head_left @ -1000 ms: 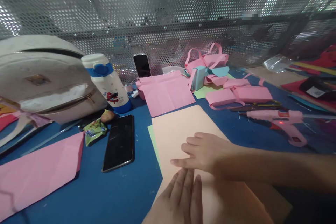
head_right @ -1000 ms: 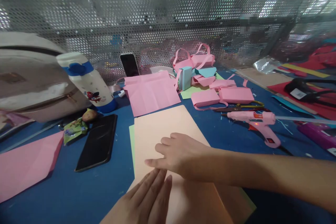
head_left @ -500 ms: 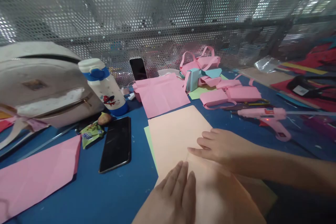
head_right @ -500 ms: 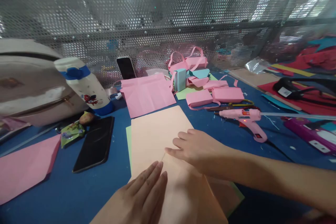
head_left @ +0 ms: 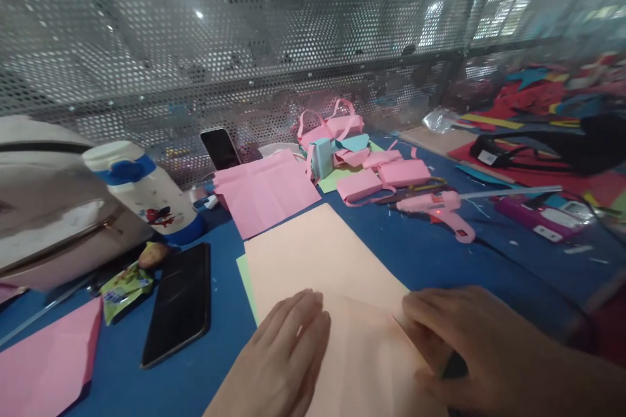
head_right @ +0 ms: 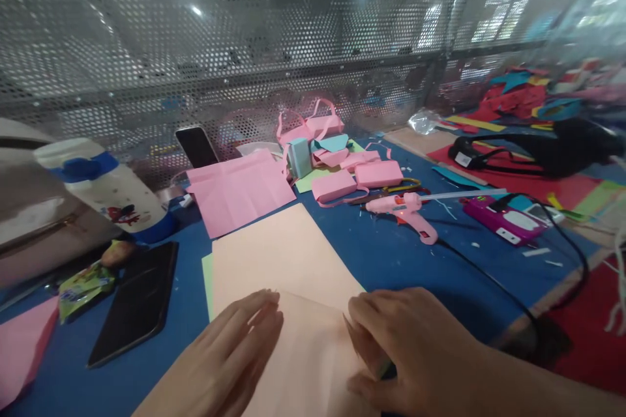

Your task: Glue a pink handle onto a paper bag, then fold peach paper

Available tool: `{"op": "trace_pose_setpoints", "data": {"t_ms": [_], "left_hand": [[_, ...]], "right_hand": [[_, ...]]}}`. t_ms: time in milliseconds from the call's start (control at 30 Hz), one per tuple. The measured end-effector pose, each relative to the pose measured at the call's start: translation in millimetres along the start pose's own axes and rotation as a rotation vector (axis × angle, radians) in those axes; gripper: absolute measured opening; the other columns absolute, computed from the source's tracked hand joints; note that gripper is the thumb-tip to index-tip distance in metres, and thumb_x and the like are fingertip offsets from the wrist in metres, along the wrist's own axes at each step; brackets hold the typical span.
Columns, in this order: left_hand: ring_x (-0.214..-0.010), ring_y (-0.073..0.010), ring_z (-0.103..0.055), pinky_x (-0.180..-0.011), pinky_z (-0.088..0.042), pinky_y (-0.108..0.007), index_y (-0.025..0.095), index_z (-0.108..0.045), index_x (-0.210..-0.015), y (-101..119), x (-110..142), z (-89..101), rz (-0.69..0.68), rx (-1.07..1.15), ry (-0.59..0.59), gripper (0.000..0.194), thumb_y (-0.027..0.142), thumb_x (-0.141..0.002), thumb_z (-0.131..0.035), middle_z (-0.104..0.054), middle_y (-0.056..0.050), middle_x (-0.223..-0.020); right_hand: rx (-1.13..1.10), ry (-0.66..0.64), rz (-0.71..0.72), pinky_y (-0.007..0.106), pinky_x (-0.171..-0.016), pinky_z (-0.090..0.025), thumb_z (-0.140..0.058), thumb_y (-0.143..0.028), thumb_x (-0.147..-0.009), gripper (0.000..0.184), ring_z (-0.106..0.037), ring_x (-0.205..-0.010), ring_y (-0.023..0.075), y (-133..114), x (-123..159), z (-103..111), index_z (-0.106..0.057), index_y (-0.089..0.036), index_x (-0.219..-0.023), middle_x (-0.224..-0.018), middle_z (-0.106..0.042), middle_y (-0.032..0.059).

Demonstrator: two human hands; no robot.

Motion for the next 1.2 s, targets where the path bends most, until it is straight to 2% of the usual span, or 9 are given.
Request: {"op": "trace_pose_setpoints", "data": {"t_ms": [100, 233, 300, 433, 600, 667, 800, 1000, 1200], "left_hand": [[-0.127, -0.0293, -0.052, -0.095, -0.056, -0.040, 0.009, -0.056, -0.128, 1, 1, -2.8, -0.047, -0.057, -0.008, 0.038, 0.011, -0.093, -0.042, -0.056, -0.016, -0.137], [-0.126, -0.0288, -0.054, -0.095, -0.055, -0.041, 0.009, -0.059, -0.125, 4, 4, -6.9, -0.056, -0.119, 0.066, 0.039, 0.007, -0.089, -0.043, -0.056, -0.015, -0.137], [-0.124, -0.0287, -0.055, -0.094, -0.056, -0.041, 0.009, -0.060, -0.125, 6, 5, -8.2, -0.073, -0.164, 0.085, 0.041, 0.007, -0.087, -0.043, -0.058, -0.014, -0.136], [-0.119, -0.0274, -0.059, -0.090, -0.056, -0.040, 0.010, -0.060, -0.125, 6, 5, -8.5, -0.130, -0.255, 0.081, 0.043, 0.009, -0.085, -0.043, -0.062, -0.013, -0.130], [-0.119, -0.0279, -0.059, -0.093, -0.051, -0.042, 0.013, -0.058, -0.129, 0, 6, -11.7, -0.154, -0.269, 0.051, 0.044, 0.013, -0.089, -0.039, -0.062, -0.011, -0.131], [-0.121, -0.0291, -0.057, -0.095, -0.048, -0.042, 0.014, -0.057, -0.130, -1, 3, -15.0, -0.166, -0.268, 0.043, 0.040, 0.027, -0.097, -0.039, -0.061, -0.012, -0.132], [-0.124, -0.0308, -0.052, -0.100, -0.042, -0.043, 0.015, -0.054, -0.134, 1, -9, -21.9, -0.216, -0.244, 0.021, 0.062, 0.060, -0.096, -0.036, -0.058, -0.013, -0.135], [-0.130, -0.0299, -0.046, -0.108, -0.032, -0.042, 0.016, -0.050, -0.139, 2, -16, -27.5, -0.203, -0.191, 0.012, 0.066, 0.063, -0.096, -0.030, -0.054, -0.012, -0.140], [-0.127, -0.0288, -0.049, -0.107, -0.030, -0.042, 0.020, -0.053, -0.136, 1, -15, -28.9, -0.192, -0.205, 0.053, 0.063, 0.061, -0.098, -0.026, -0.058, -0.010, -0.136]], "right_hand": [[0.031, 0.052, 0.024, 0.027, -0.056, -0.028, -0.057, -0.011, -0.080, 0.013, -0.053, -0.062, 0.0134, 3, -3, -5, -0.051, -0.022, -0.082, -0.074, -0.058, -0.0047], [0.184, 0.249, 0.167, 0.029, -0.056, -0.031, -0.048, -0.015, -0.092, 0.015, -0.054, -0.065, 0.0158, 6, -22, -1, -0.059, -0.022, -0.084, -0.075, -0.061, -0.0013], [0.220, 0.289, 0.243, 0.029, -0.058, -0.035, -0.046, -0.015, -0.095, 0.021, -0.056, -0.068, 0.0154, 6, -30, -3, -0.062, -0.022, -0.085, -0.077, -0.064, -0.0002], [0.187, 0.273, 0.345, 0.026, -0.068, -0.043, -0.047, -0.013, -0.094, 0.022, -0.062, -0.080, 0.0141, 7, -38, -12, -0.066, -0.021, -0.101, -0.094, -0.071, 0.0013], [0.138, 0.224, 0.404, 0.031, -0.086, -0.048, -0.046, -0.019, -0.096, 0.029, -0.062, -0.104, 0.0182, 7, -35, -13, -0.063, -0.020, -0.119, -0.118, -0.068, 0.0047], [0.103, 0.198, 0.400, 0.032, -0.091, -0.047, -0.044, -0.019, -0.097, 0.030, -0.061, -0.108, 0.0180, 8, -36, -12, -0.063, -0.020, -0.121, -0.121, -0.067, 0.0049], [0.087, 0.168, 0.392, 0.030, -0.096, -0.046, -0.041, -0.022, -0.100, 0.033, -0.060, -0.112, 0.0155, 12, -43, -14, -0.059, -0.020, -0.128, -0.127, -0.064, 0.0034], [0.303, 0.268, 0.390, 0.032, -0.094, -0.044, -0.035, -0.026, -0.103, 0.040, -0.052, -0.123, 0.0154, 14, -43, -25, -0.047, -0.016, -0.140, -0.141, -0.053, 0.0022], [0.392, 0.239, 0.357, 0.032, -0.097, -0.041, -0.039, -0.025, -0.099, 0.045, -0.044, -0.131, 0.0168, 13, -27, -27, -0.043, -0.012, -0.142, -0.145, -0.048, 0.0048]]}}
Point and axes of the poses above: each hand's wrist, its own x-axis away from the middle knuckle, its own z-axis out of the back of the hand, y = z × x, the point moved 3 cm from there along -x, towards the middle knuckle
